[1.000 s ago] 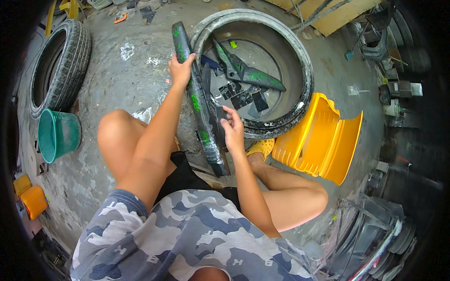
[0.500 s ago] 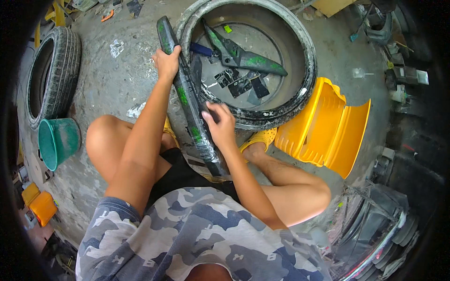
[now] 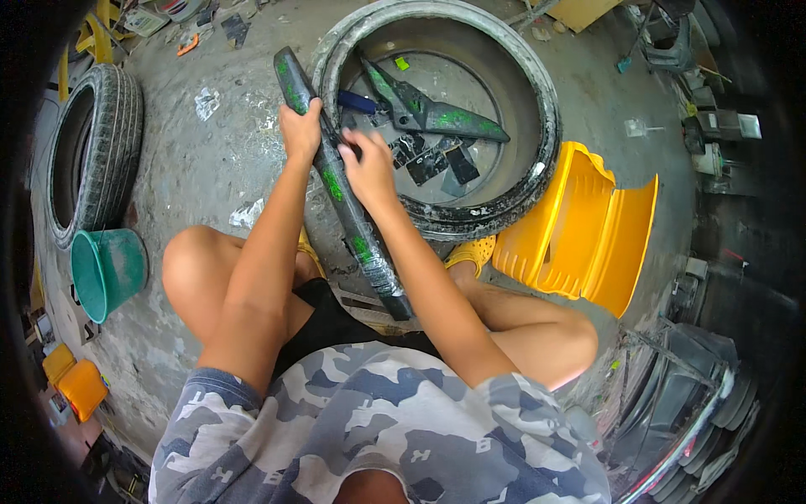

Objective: The recorder is using a sanding block to smooth the surface of a black plastic automotive trim piece.

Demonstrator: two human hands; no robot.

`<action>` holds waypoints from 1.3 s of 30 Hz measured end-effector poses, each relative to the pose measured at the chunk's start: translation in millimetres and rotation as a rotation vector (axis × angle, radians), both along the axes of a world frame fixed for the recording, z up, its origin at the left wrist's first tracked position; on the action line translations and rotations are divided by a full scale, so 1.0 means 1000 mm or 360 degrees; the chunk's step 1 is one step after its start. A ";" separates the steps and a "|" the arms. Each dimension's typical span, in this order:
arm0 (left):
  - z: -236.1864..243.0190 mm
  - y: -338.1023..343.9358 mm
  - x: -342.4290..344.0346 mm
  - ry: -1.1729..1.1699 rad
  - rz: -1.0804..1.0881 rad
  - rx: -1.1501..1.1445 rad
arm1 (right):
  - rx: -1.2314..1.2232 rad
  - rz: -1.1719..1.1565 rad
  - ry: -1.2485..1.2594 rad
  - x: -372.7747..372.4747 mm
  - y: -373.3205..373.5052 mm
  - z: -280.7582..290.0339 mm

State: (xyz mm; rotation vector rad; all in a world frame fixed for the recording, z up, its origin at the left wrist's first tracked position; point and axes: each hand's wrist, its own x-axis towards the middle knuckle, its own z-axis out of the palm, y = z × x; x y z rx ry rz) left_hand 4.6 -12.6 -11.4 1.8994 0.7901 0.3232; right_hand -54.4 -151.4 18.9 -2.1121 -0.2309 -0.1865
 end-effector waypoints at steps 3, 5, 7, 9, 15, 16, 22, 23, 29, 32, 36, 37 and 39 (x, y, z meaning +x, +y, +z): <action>0.002 -0.012 0.003 -0.0069 -0.0065 -0.0060 | 0.0002 -0.0008 -0.0131 0.010 -0.001 -0.010; -0.002 0.002 -0.006 -0.0038 -0.0040 -0.0015 | 0.0002 0.0028 -0.0001 -0.029 -0.012 -0.012; 0.001 0.006 -0.007 0.0005 -0.0037 0.0045 | -0.0024 0.0040 0.0095 -0.041 -0.018 -0.005; 0.000 0.009 -0.005 0.0042 -0.0044 0.0109 | -0.0029 0.0051 0.0104 -0.037 -0.014 0.000; -0.001 -0.007 0.002 -0.0054 -0.0009 0.0042 | -0.0215 -0.0057 -0.0083 -0.002 0.001 -0.007; 0.003 -0.004 -0.002 0.0020 -0.0061 0.0030 | -0.0216 -0.0055 -0.0068 -0.016 -0.006 -0.009; 0.003 0.001 0.000 0.0036 -0.0057 0.0090 | -0.0229 -0.0059 -0.0090 0.001 0.012 -0.001; 0.003 -0.006 0.002 0.0011 -0.0071 0.0051 | -0.0238 -0.0079 -0.0117 0.019 0.016 -0.003; -0.010 0.003 -0.002 -0.0108 0.0089 0.0194 | -0.0183 0.0033 0.0162 -0.038 -0.017 -0.005; -0.006 0.002 -0.003 -0.0093 0.0071 0.0219 | -0.0190 0.0074 -0.0013 -0.024 -0.010 -0.001; -0.011 -0.010 0.010 -0.0113 0.0008 0.0073 | -0.0193 -0.0039 -0.0188 0.039 0.015 -0.011; -0.015 -0.007 0.008 -0.0078 -0.0022 0.0160 | -0.0060 0.0037 -0.0146 0.031 0.012 -0.016; -0.014 0.003 0.000 -0.0083 0.0040 0.0229 | -0.0109 0.0105 -0.0039 -0.011 -0.004 -0.016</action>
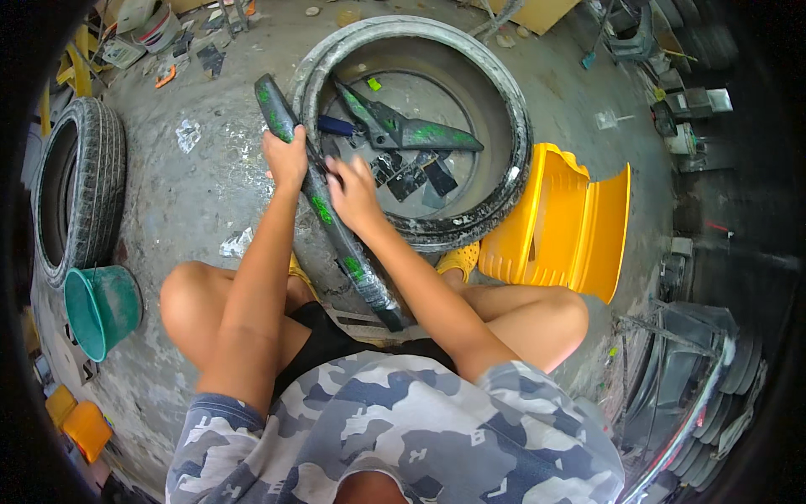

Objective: The recorder is using a sanding block to smooth the surface of a black plastic automotive trim piece.

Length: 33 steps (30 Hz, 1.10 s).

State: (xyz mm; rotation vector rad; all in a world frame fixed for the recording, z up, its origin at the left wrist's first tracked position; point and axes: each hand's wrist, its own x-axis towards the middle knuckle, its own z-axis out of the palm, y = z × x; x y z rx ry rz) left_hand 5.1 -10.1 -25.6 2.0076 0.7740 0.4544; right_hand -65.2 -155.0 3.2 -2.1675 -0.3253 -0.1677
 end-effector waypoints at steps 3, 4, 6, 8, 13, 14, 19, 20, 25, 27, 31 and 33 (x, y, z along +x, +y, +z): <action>0.010 0.001 0.003 -0.0004 0.0029 0.0056 | 0.0106 0.0039 0.0046 -0.017 -0.014 0.002; 0.010 0.005 0.003 0.0026 0.0022 0.0045 | 0.0192 0.0052 0.0036 -0.023 -0.014 0.003; 0.008 0.000 0.002 -0.0002 -0.0006 -0.0025 | 0.0074 0.0038 -0.0041 0.014 0.008 0.008; 0.008 -0.010 0.009 0.0052 -0.0088 -0.0089 | -0.0062 -0.0073 -0.0158 0.048 0.016 0.001; 0.006 0.002 0.001 0.0039 -0.0032 0.0096 | 0.0039 -0.0012 0.0175 -0.020 -0.014 0.004; 0.005 0.003 0.000 0.0040 -0.0014 0.0141 | 0.0045 -0.0015 0.0181 -0.020 -0.011 0.004; 0.011 -0.014 0.019 0.0174 -0.0108 0.0051 | -0.0091 -0.0045 -0.0305 0.059 0.013 -0.005; 0.013 -0.014 0.017 0.0226 -0.0107 0.0046 | -0.0088 -0.0056 -0.0292 0.052 0.009 -0.006; 0.015 0.003 0.006 0.0343 -0.0020 0.0098 | 0.0051 0.0023 0.0215 -0.020 -0.020 0.005; 0.016 0.004 0.004 0.0348 -0.0028 0.0095 | 0.0110 0.0035 0.0115 -0.010 -0.012 0.001; 0.013 -0.014 0.020 0.0376 -0.0114 0.0061 | 0.0028 -0.0103 -0.0121 0.066 0.015 -0.007; 0.009 -0.013 0.017 0.0411 -0.0128 0.0055 | 0.0048 -0.0136 -0.0126 0.042 0.005 -0.011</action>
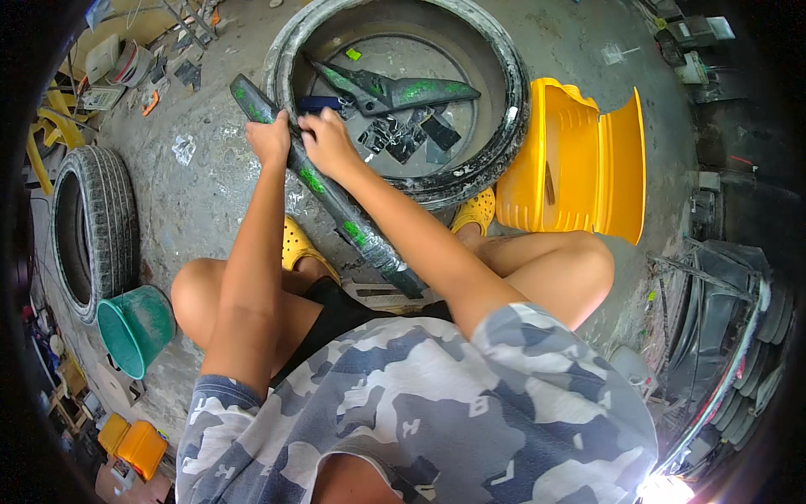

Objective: The recorder is using a sanding block to smooth the surface of a black plastic automotive trim piece.

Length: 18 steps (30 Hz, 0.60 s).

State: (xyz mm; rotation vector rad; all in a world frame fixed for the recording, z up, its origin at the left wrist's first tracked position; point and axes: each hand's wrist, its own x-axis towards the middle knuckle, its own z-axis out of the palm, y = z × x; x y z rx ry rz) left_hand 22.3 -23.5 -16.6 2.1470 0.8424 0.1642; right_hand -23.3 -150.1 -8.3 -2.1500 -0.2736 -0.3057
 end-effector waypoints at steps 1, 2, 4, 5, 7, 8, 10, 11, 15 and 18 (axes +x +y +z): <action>-0.007 0.017 -0.006 -0.0040 0.0042 0.0067 | 0.0085 0.0076 0.0119 -0.029 -0.003 0.004; -0.010 0.023 -0.006 -0.0091 0.0049 0.0118 | 0.0153 0.0118 0.0226 -0.043 -0.009 0.008; -0.005 0.021 -0.004 -0.0072 0.0049 0.0086 | 0.0129 0.0126 0.0270 -0.048 -0.016 0.014; -0.004 0.017 -0.004 -0.0057 0.0065 0.0049 | 0.0099 0.0149 0.0311 -0.051 -0.019 0.017; -0.018 0.016 0.005 -0.0097 -0.0007 -0.0018 | 0.0053 0.0096 0.0059 -0.012 0.002 0.009; -0.021 0.010 0.014 -0.0152 -0.0059 -0.0088 | 0.0081 0.0054 0.0014 0.012 0.007 0.002; -0.014 0.003 0.012 -0.0084 -0.0055 -0.0126 | 0.0083 -0.0002 -0.0071 0.021 0.007 -0.003; -0.018 0.015 0.006 -0.0121 -0.0040 -0.0074 | 0.0167 0.0102 -0.0009 0.007 0.010 -0.002; -0.013 0.030 -0.003 -0.0139 0.0029 0.0136 | 0.0143 0.0214 0.0272 -0.051 -0.017 0.002; -0.008 0.015 -0.002 -0.0091 -0.0020 0.0033 | 0.0148 0.0154 0.0097 -0.006 0.003 -0.004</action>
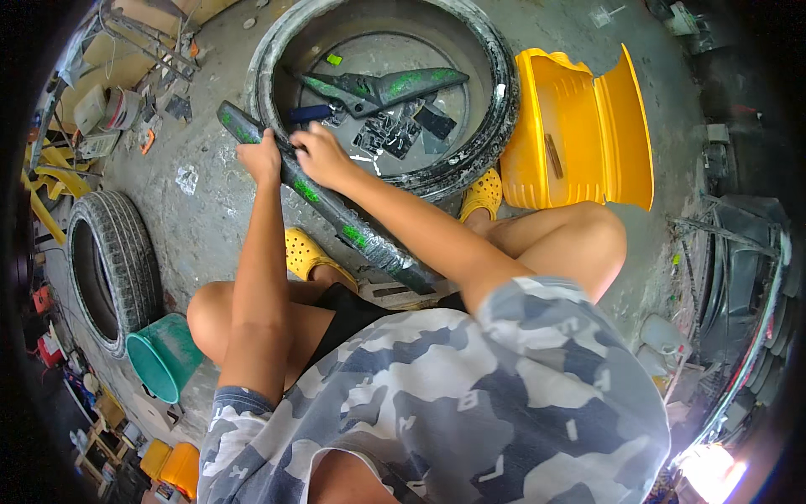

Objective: The recorder is using a sanding block to smooth the surface of a black plastic automotive trim piece.

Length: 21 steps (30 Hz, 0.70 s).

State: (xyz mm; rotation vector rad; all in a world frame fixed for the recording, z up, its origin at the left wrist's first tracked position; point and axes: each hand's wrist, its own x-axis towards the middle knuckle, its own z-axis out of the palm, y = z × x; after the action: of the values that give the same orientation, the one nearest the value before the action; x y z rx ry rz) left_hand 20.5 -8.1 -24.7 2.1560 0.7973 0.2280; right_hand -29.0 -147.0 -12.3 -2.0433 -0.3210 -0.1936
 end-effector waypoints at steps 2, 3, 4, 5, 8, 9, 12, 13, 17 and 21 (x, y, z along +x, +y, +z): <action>0.002 -0.006 0.008 -0.0038 -0.0056 -0.0105 | -0.0024 -0.0080 0.0051 0.048 0.012 -0.001; -0.002 -0.004 0.009 -0.0046 -0.0062 -0.0207 | 0.0110 -0.0094 0.0202 0.057 0.005 -0.003; -0.008 -0.002 0.010 -0.0066 -0.0060 -0.0203 | 0.0246 -0.0099 0.0355 0.061 0.003 -0.001; -0.012 0.004 0.008 -0.0127 -0.0042 -0.0260 | 0.0393 -0.0222 0.0457 0.058 -0.005 -0.004; -0.018 0.015 0.002 -0.0171 -0.0019 -0.0441 | 0.0885 -0.0425 0.0673 0.025 -0.051 -0.011; -0.022 0.029 -0.003 -0.0255 -0.0081 -0.0570 | 0.1123 -0.0370 0.0847 0.008 -0.057 -0.001; -0.024 0.034 -0.010 -0.0415 -0.0115 -0.0700 | 0.1134 -0.0316 0.0873 -0.028 -0.082 0.012; -0.021 0.030 -0.014 -0.0492 -0.0106 -0.0920 | 0.1103 -0.0294 0.0876 -0.038 -0.084 0.017; -0.023 0.029 -0.031 -0.0645 0.0028 -0.1125 | 0.0853 -0.0128 0.0767 -0.068 -0.062 0.031; -0.024 0.021 -0.041 -0.0660 0.0223 -0.0953 | 0.0073 -0.0021 0.0173 -0.084 -0.026 0.035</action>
State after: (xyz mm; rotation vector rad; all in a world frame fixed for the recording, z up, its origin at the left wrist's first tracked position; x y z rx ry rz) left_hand -20.8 13.3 -48.6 1.4292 0.6663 0.4312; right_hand -113.2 -172.8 22.8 -2.0024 -0.2336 -0.0969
